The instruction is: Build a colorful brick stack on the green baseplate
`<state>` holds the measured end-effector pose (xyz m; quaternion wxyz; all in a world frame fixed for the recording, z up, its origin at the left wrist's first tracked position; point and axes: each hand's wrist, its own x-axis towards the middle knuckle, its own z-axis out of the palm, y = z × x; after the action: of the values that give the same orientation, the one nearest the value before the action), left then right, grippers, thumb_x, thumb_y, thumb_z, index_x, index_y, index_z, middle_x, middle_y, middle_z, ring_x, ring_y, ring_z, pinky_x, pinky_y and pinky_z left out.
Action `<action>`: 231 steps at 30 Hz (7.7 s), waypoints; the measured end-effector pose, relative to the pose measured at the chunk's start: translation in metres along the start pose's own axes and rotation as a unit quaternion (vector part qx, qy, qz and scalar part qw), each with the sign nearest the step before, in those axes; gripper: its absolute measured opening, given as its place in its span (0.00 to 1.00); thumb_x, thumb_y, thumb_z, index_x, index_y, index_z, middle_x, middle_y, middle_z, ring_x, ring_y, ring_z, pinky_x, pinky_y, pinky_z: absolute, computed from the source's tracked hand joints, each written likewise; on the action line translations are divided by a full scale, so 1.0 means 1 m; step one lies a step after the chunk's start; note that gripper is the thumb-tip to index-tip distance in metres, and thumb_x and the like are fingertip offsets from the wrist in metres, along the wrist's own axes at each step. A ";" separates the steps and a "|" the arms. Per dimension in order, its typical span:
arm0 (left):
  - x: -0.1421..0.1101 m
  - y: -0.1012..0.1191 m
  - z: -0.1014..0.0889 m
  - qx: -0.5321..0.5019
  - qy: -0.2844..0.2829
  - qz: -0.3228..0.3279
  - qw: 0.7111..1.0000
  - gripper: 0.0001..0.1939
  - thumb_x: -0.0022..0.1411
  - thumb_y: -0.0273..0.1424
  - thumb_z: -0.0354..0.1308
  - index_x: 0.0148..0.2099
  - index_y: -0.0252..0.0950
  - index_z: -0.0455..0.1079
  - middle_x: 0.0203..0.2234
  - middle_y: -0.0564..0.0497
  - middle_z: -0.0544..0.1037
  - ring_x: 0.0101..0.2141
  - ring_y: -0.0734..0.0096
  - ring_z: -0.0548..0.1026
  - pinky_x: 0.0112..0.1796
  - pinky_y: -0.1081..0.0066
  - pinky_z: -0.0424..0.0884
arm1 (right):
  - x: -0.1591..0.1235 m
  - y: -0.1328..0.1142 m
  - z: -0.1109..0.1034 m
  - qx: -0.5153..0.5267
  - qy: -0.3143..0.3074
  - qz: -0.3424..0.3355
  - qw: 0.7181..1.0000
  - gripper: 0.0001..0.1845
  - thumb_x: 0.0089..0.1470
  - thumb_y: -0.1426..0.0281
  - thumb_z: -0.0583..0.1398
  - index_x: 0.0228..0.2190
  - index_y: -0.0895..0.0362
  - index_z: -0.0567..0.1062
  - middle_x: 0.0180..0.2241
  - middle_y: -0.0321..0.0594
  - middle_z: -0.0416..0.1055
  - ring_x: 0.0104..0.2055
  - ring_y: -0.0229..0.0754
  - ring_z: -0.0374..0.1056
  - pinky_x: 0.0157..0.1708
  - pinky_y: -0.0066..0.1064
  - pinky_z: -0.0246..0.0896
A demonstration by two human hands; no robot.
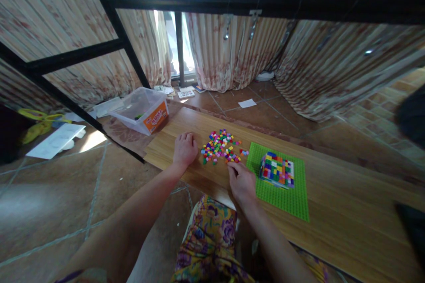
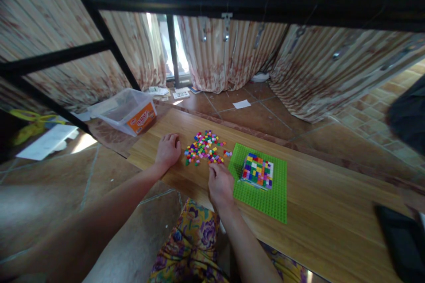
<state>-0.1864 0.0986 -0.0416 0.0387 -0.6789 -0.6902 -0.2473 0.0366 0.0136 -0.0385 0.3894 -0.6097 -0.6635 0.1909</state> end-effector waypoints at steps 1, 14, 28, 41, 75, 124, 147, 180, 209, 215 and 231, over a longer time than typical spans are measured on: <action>0.000 0.000 0.000 0.000 0.001 0.000 1.000 0.15 0.64 0.28 0.50 0.49 0.32 0.71 0.46 0.39 0.77 0.50 0.54 0.72 0.54 0.57 0.67 | 0.002 0.000 -0.001 -0.002 0.007 -0.003 1.000 0.15 0.60 0.69 0.54 0.34 0.55 0.81 0.37 0.44 0.79 0.37 0.44 0.74 0.41 0.34 0.66; 0.000 0.002 -0.004 -0.005 -0.005 -0.006 1.000 0.14 0.64 0.29 0.49 0.48 0.33 0.71 0.46 0.39 0.76 0.49 0.53 0.72 0.53 0.55 0.67 | 0.095 0.003 -0.008 -0.184 -0.142 -0.035 0.972 0.15 0.56 0.78 0.58 0.37 0.52 0.83 0.36 0.42 0.77 0.41 0.43 0.71 0.43 0.31 0.61; 0.002 -0.002 -0.003 0.012 -0.001 0.020 1.000 0.14 0.63 0.29 0.48 0.46 0.32 0.71 0.46 0.38 0.76 0.49 0.52 0.72 0.53 0.55 0.67 | 0.040 -0.018 -0.032 0.082 -0.056 0.025 0.995 0.15 0.63 0.66 0.53 0.41 0.56 0.79 0.34 0.42 0.79 0.37 0.43 0.74 0.40 0.33 0.67; 0.006 -0.008 0.000 0.018 0.011 0.034 0.999 0.16 0.63 0.31 0.47 0.48 0.31 0.71 0.47 0.36 0.76 0.49 0.50 0.73 0.53 0.53 0.67 | 0.028 0.054 -0.143 0.019 0.104 0.137 0.985 0.17 0.57 0.61 0.56 0.40 0.56 0.80 0.34 0.45 0.80 0.35 0.46 0.76 0.38 0.37 0.70; 0.005 -0.003 -0.002 0.006 0.006 0.024 1.000 0.16 0.63 0.31 0.47 0.48 0.32 0.71 0.46 0.37 0.76 0.48 0.50 0.72 0.52 0.54 0.67 | 0.058 0.057 -0.110 -0.060 0.076 0.010 0.995 0.11 0.55 0.64 0.58 0.28 0.55 0.79 0.42 0.46 0.74 0.49 0.49 0.68 0.52 0.43 0.62; 0.002 -0.004 0.000 0.016 0.007 0.020 1.000 0.14 0.63 0.29 0.49 0.47 0.33 0.71 0.46 0.38 0.76 0.48 0.52 0.72 0.53 0.55 0.67 | 0.064 -0.019 -0.031 -0.305 -0.190 0.069 0.930 0.11 0.59 0.72 0.57 0.39 0.57 0.80 0.41 0.45 0.78 0.43 0.44 0.74 0.42 0.30 0.62; 0.002 -0.004 0.000 0.011 0.014 0.023 1.000 0.15 0.63 0.30 0.48 0.47 0.33 0.71 0.45 0.38 0.76 0.49 0.52 0.72 0.52 0.55 0.68 | 0.067 -0.001 -0.030 -0.202 -0.143 0.066 0.967 0.15 0.59 0.76 0.56 0.39 0.55 0.82 0.41 0.43 0.79 0.43 0.41 0.74 0.44 0.28 0.62; 0.003 -0.004 0.000 0.004 0.014 0.029 0.999 0.15 0.63 0.29 0.48 0.48 0.32 0.71 0.46 0.37 0.77 0.49 0.51 0.72 0.53 0.54 0.67 | 0.038 0.017 -0.136 -0.291 -0.050 0.054 0.954 0.13 0.60 0.69 0.53 0.33 0.57 0.78 0.32 0.44 0.79 0.33 0.44 0.73 0.34 0.32 0.58; 0.002 -0.002 0.000 0.010 0.012 0.023 1.000 0.16 0.63 0.29 0.48 0.49 0.30 0.71 0.47 0.37 0.77 0.49 0.51 0.72 0.53 0.56 0.67 | 0.076 0.033 -0.136 -0.312 -0.107 0.024 0.944 0.10 0.55 0.73 0.60 0.37 0.55 0.80 0.35 0.41 0.81 0.38 0.44 0.76 0.36 0.30 0.61; 0.002 -0.004 0.002 0.008 0.016 0.023 1.000 0.16 0.63 0.30 0.48 0.48 0.31 0.71 0.47 0.38 0.77 0.49 0.51 0.72 0.53 0.55 0.67 | 0.071 0.041 -0.144 -0.237 -0.053 0.010 0.970 0.09 0.53 0.69 0.59 0.32 0.55 0.81 0.31 0.39 0.80 0.33 0.42 0.75 0.35 0.30 0.62; 0.003 -0.002 -0.002 0.004 0.002 0.015 1.000 0.16 0.63 0.29 0.48 0.48 0.31 0.71 0.46 0.37 0.76 0.49 0.52 0.72 0.53 0.55 0.67 | 0.074 0.061 -0.131 -0.080 -0.024 0.100 0.992 0.14 0.50 0.59 0.61 0.28 0.53 0.84 0.30 0.38 0.81 0.33 0.44 0.75 0.35 0.31 0.65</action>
<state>-0.1888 0.1005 -0.0397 0.0468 -0.6885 -0.6810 -0.2452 0.1790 0.0670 0.0199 0.3024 -0.6971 -0.6216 0.1903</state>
